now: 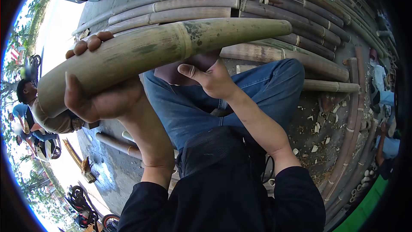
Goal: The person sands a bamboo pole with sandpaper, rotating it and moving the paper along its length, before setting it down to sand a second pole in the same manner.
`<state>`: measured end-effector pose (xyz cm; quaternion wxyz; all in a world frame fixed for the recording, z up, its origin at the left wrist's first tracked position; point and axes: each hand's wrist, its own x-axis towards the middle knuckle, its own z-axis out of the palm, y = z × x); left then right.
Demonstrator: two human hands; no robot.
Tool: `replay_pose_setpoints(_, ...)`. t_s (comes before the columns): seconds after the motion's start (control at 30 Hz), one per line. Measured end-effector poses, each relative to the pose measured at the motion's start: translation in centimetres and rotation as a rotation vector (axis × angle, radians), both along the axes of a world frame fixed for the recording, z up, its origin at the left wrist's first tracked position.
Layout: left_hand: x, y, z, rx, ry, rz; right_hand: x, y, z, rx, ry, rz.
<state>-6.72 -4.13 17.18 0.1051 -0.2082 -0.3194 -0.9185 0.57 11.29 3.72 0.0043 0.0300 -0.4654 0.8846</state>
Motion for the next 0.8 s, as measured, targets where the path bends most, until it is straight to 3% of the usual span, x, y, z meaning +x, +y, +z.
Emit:
replay_pose_setpoints(0.1, 0.1, -1.8, 3.8, -0.121, 0.126, 0.024, 1.8, 3.5, -2.8, 0.138, -0.151, 0.186)
replay_pose_setpoints(0.2, -0.6, -4.6, 8.2, -0.138, 0.187, -0.069, 3.9, 8.4, -4.9, 0.404, -0.297, 0.228)
replay_pose_setpoints(0.27, -1.4, -5.6, 10.9, -0.273, 0.300, 0.101, 4.8, 11.8, -4.3, 0.702, -0.341, 0.148)
replay_pose_setpoints(0.3, -1.2, -4.3, 11.7, -0.277, 0.298, 0.098, 5.0, 13.6, -5.1, 0.746, -0.351, 0.155)
replay_pose_setpoints(0.37, -0.8, -0.3, 12.5, -0.548, 0.392, 0.402, 5.3, 16.4, -6.6, 0.844, -0.413, 0.001)
replay_pose_setpoints(0.4, -1.1, 0.4, 12.7, -0.549, 0.394, 0.397, 5.0, 16.5, -6.7, 0.841, -0.415, -0.004)
replay_pose_setpoints(0.47, -1.6, 1.5, 12.9, -0.575, 0.348, 0.447, 4.8, 16.9, -6.8, 0.819, -0.284, -0.311)
replay_pose_setpoints(0.5, -1.3, 2.1, 12.9, -0.502, 0.289, 0.307, 4.5, 17.2, -7.0, 0.817, -0.287, -0.318)
replay_pose_setpoints(0.6, -0.9, 5.1, 12.4, -0.554, 0.132, 0.393, 3.8, 17.0, -7.7, 0.681, -0.224, -0.254)
replay_pose_setpoints(0.63, -5.0, 1.6, 11.6, -0.547, 0.201, 0.154, 3.3, 16.4, -7.8, 0.659, -0.204, -0.242)
replay_pose_setpoints(0.67, -4.9, 0.8, 11.3, -0.550, 0.203, 0.151, 3.0, 15.9, -8.1, 0.638, -0.184, -0.228)
replay_pose_setpoints(0.73, -3.8, 0.3, 11.0, -0.512, 0.221, -0.125, 2.3, 15.4, -9.7, 0.699, -0.242, -0.245)
replay_pose_setpoints(0.8, -3.9, 0.9, 9.5, -0.560, 0.231, -0.115, 1.9, 15.2, -10.8, 0.668, -0.271, -0.183)
